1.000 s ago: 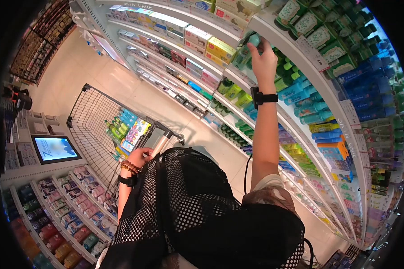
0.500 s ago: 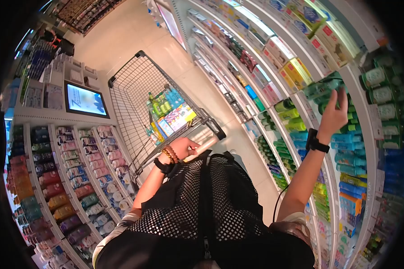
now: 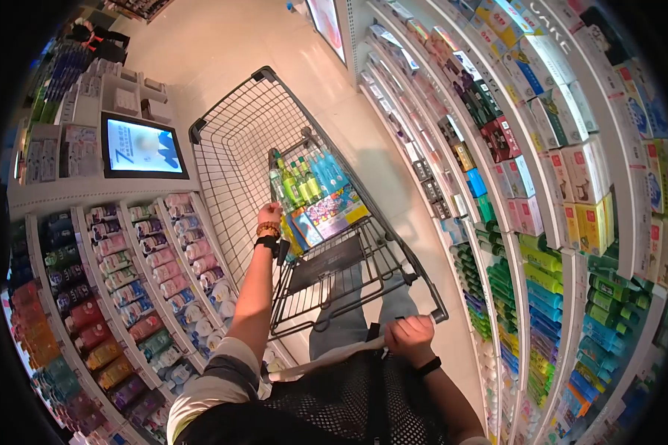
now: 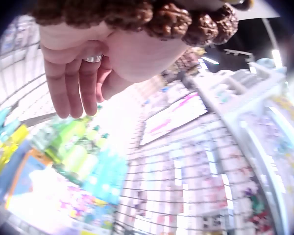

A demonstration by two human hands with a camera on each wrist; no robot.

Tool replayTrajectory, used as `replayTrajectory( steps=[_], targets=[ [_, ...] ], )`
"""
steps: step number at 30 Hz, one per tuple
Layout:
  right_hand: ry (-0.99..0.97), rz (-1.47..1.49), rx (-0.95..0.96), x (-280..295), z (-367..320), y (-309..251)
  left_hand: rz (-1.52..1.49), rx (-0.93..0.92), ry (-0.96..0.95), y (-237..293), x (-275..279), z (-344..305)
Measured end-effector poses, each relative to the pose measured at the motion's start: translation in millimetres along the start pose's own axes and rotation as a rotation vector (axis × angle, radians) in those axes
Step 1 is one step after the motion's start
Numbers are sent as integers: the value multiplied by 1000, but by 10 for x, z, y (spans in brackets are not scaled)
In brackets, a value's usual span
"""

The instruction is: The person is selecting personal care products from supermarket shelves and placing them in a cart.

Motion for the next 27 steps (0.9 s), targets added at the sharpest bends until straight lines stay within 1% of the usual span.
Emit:
replayTrajectory(
  steps=[1, 2, 4, 6, 7, 8, 10, 11, 12, 13, 14, 15, 16, 17, 18, 19, 20, 21, 22, 23, 24, 26, 27],
  targets=[
    [25, -19, -6, -18, 7, -16, -47, 110, -31, -268, -211, 207],
    [49, -38, -12, 13, 38, -48, -21, 174, -79, -579, -407, 411],
    [-6, -63, -2, -55, 3, -42, -77, 204, -36, -1020, -734, 728],
    [-11, -88, -15, -95, 10, -22, -233, 380, -57, -1727, -1335, 1151],
    [-43, -102, -39, -129, -14, -2, 142, 349, -216, -1120, -1122, 881],
    [-76, -116, -63, -137, -31, 18, 135, 364, -179, -894, -989, 772],
    [-72, -115, -88, -158, 34, 39, 403, 183, -301, -882, -974, 997],
    [-72, -110, -94, -144, 33, 42, 411, 190, -73, -881, -883, 1040],
    [-71, -105, -99, -101, 25, 31, 420, 184, -82, -962, -862, 1023],
    [-49, -94, -87, -71, 55, 16, 322, 163, -159, -786, -748, 964],
    [-34, -91, -85, -67, 64, 34, 220, 141, -229, -730, -708, 942],
    [-11, -77, -76, -54, 53, 35, 251, 111, -208, -638, -592, 891],
    [12, -64, -66, -9, 49, 18, 253, 100, -198, -374, -429, 694],
    [45, -37, -54, 58, 91, 0, 140, -10, -114, 181, -160, 422],
    [64, -34, -47, 102, 83, -5, 27, -121, -31, 584, 88, 181],
    [38, -3, -62, 88, 45, 22, 124, -256, 49, 701, 185, 47],
    [15, 19, -84, 93, 10, 49, -56, -288, -20, 1214, 338, -414],
    [64, 101, -74, 194, 34, 49, -256, -357, -66, 1682, 469, -853],
    [114, 183, -62, 314, 85, 57, -332, -375, -114, 2198, 650, -1368],
    [90, 339, -117, 383, 123, 146, -260, -590, -48, 2441, 716, -1732],
    [67, 498, -169, 473, 162, 228, -237, -620, -123, 2784, 760, -2177],
    [72, 782, -490, 729, 179, 487, -471, -569, -355, 3469, 684, -3110],
    [72, 926, -547, 902, 219, 575, -438, -628, -423, 3745, 623, -3509]
  ],
)
Point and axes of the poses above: each hand's wrist, its own z-axis towards the middle knuckle, its own x-axis out of the back of the hand, y = z × x, the point moved 10 cm from there along z, towards the middle knuckle, and after that the axes turned 8 degrees about -x, right-handed, at the moved point
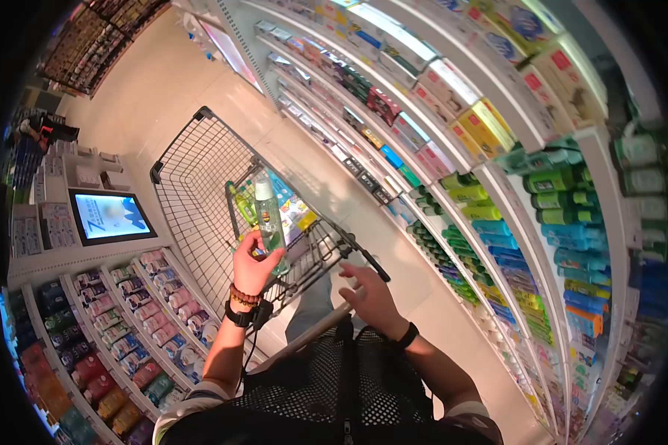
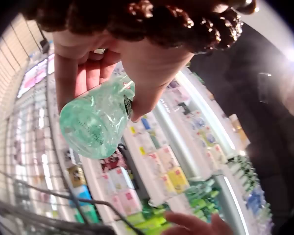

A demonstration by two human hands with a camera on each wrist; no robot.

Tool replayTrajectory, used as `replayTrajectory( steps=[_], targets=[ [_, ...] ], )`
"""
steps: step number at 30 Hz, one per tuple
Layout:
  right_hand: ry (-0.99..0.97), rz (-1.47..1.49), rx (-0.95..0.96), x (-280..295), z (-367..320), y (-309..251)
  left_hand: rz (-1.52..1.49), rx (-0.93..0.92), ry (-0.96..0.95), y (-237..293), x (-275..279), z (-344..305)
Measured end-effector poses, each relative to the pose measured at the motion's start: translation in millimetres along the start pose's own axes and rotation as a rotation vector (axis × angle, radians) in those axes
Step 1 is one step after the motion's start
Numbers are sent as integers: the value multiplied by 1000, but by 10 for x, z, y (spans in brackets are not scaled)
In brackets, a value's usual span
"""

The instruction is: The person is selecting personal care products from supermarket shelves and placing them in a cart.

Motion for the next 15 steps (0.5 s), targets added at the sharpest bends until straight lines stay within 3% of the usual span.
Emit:
replayTrajectory(
  steps=[1, 3, 5, 6, 9, 10, 13, 15],
  targets=[
    [-10, 143, -59, 167, 26, -99, 18, -38, -83, 311, -306, -108],
    [95, 182, 31, 548, -54, -408, 75, -158, -282, 928, -898, -266],
    [220, 96, 125, 974, -194, -524, 160, -310, -349, 1235, -1334, -399],
    [295, 81, 233, 1193, -282, -452, 189, -368, -392, 1332, -1528, -431],
    [172, 143, -20, 1576, -541, -287, 355, -462, -475, 1439, -1969, -532],
    [169, 149, -17, 1674, -611, -230, 363, -461, -474, 1447, -2061, -586],
    [152, 323, -32, 1930, -740, -95, 326, -461, -513, 1503, -2324, -741],
    [244, 251, 34, 2184, -815, -186, 66, -532, -502, 1697, -2364, -817]
  ],
)
Point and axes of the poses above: each hand's wrist, its own z-axis towards the middle knuckle, its own x-axis out of the back of the hand, y = z × x, the point moved 10 cm from there along z, towards the middle knuckle, and after that the axes turned 8 degrees about -x, right-handed, at the moved point
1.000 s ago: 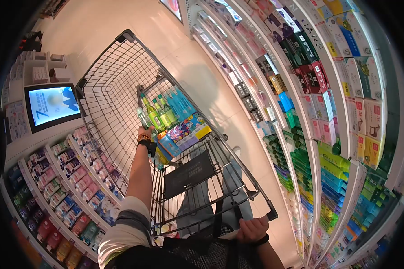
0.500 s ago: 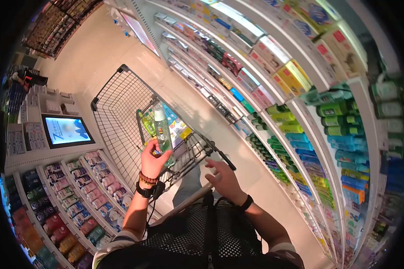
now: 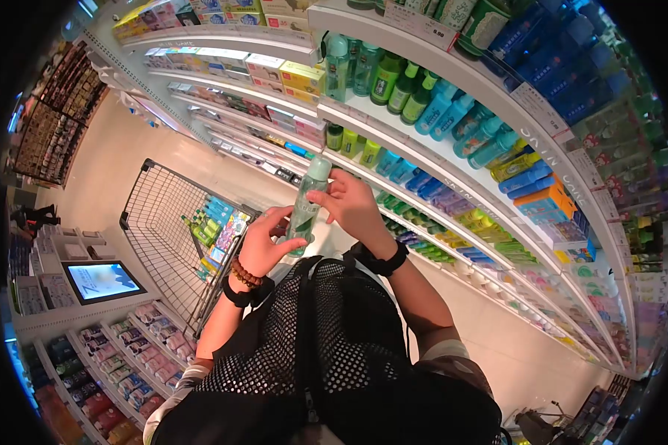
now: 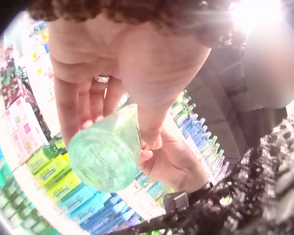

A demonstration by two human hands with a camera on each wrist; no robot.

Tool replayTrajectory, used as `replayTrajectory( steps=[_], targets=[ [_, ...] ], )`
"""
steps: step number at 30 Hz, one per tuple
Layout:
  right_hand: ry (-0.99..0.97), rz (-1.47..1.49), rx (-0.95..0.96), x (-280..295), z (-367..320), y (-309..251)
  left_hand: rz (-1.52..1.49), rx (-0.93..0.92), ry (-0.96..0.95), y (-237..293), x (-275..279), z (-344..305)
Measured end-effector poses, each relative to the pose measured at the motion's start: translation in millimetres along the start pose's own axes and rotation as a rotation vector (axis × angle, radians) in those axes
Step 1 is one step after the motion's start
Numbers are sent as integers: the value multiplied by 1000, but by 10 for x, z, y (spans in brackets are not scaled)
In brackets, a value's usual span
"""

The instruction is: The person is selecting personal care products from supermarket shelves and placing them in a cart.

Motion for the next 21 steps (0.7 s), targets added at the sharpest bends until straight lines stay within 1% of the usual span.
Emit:
replayTrajectory(
  steps=[1, 2, 4, 5, 6, 7, 8, 9, 10, 11, 12, 14, 15, 16, 17, 18, 20, 21],
  targets=[
    [123, -119, 134, 182, -43, -204, 5, -5, 42, -56, 43, -32],
    [117, -117, 137, 269, -21, -268, 11, -4, 46, -134, 69, -77],
    [536, -292, 420, 727, -147, -679, 240, 164, 105, -507, 271, -242],
    [530, -288, 423, 812, -58, -732, 376, 148, 114, -697, 333, -352],
    [644, -325, 567, 933, -82, -902, 382, 149, 119, -761, 363, -416],
    [758, -358, 708, 1019, -131, -1040, 452, 215, 96, -848, 399, -497],
    [754, -353, 707, 1085, -31, -1077, 521, 282, 73, -956, 438, -588],
    [810, -438, 690, 1152, 36, -1118, 593, 281, 56, -1077, 450, -675],
    [864, -523, 672, 1187, 100, -1166, 594, 284, 53, -1154, 459, -751],
    [838, -503, 607, 1217, 210, -1194, 583, 306, 23, -1229, 446, -825],
    [837, -501, 603, 1216, 280, -1231, 572, 327, -8, -1302, 426, -904],
    [825, -612, 622, 1138, 453, -1315, 510, 477, -45, -1504, 387, -1115],
    [811, -610, 680, 1133, 584, -1279, 552, 482, -103, -1565, 361, -1181],
    [812, -609, 676, 1143, 677, -1267, 594, 485, -161, -1587, 343, -1215],
    [787, -616, 694, 1124, 759, -1260, 606, 486, -178, -1594, 329, -1256],
    [761, -623, 712, 1109, 831, -1253, 536, 529, -164, -1645, 316, -1293],
    [775, -616, 671, 1134, 933, -1244, 459, 559, -172, -1608, 327, -1268],
    [720, -575, 627, 1141, 1024, -1209, 429, 570, -180, -1588, 339, -1249]
  ],
)
Point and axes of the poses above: each hand's wrist, its own z-axis towards the middle knuckle, its own x-axis out of the back of the hand, y = z × x, the point moved 10 cm from there along z, towards the middle knuckle, and after that the axes turned 8 degrees about -x, right-handed, at the moved point
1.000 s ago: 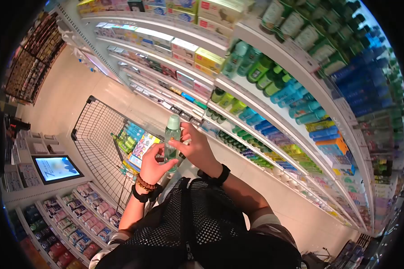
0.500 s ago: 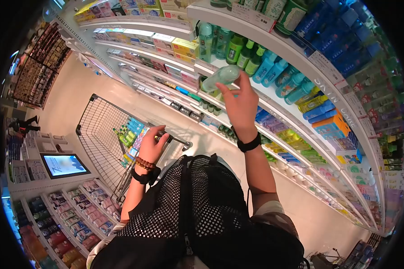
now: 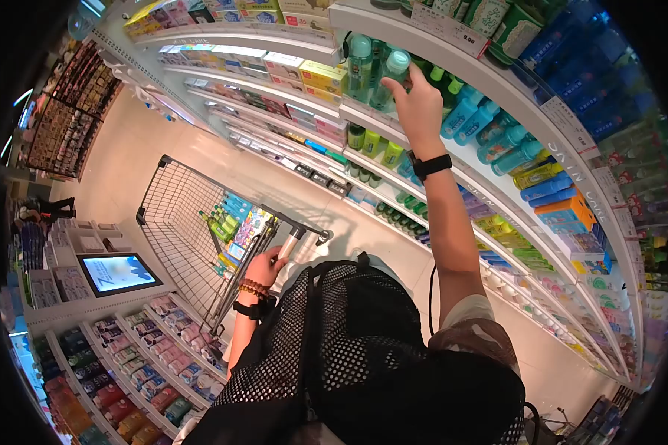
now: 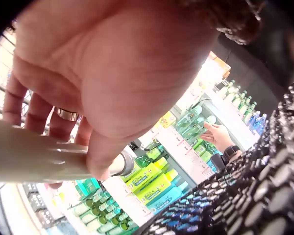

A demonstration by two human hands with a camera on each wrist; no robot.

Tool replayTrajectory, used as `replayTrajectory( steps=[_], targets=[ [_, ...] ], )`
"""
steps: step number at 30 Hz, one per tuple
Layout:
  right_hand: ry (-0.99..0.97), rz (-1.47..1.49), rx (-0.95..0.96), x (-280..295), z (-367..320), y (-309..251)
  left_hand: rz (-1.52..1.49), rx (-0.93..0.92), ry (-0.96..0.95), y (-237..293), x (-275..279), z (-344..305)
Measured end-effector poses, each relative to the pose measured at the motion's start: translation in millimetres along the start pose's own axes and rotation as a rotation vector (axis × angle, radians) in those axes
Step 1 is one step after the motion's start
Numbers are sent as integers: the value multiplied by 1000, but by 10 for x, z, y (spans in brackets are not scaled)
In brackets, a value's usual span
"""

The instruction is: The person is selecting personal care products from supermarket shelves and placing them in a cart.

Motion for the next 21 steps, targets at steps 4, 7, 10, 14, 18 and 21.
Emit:
replayTrajectory(
  steps=[4, 7, 10, 14, 18, 21],
  targets=[
    [-91, -27, -41, -211, 85, -11, -26, -4, -5, 3, 113, 1],
    [-60, -120, 40, -239, 139, -91, -52, -7, -42, 18, 116, 19],
    [-135, -93, -29, -167, 157, -59, -68, -23, -98, -33, -39, 74],
    [-137, -59, -46, -171, 151, -7, -104, -18, -137, -24, -58, 97],
    [-118, -76, -37, -174, 142, -5, -74, 12, -183, 31, 4, 89],
    [-98, -106, -57, -155, 165, -27, -79, -14, -214, 49, 46, 114]
  ],
)
Point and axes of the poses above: each hand's wrist, its own z-axis towards the middle knuckle, its own x-axis out of the back of the hand, y = z × x, the point moved 10 cm from there along z, towards the middle knuckle, and after that the axes turned 8 degrees about -x, right-handed, at the moved point
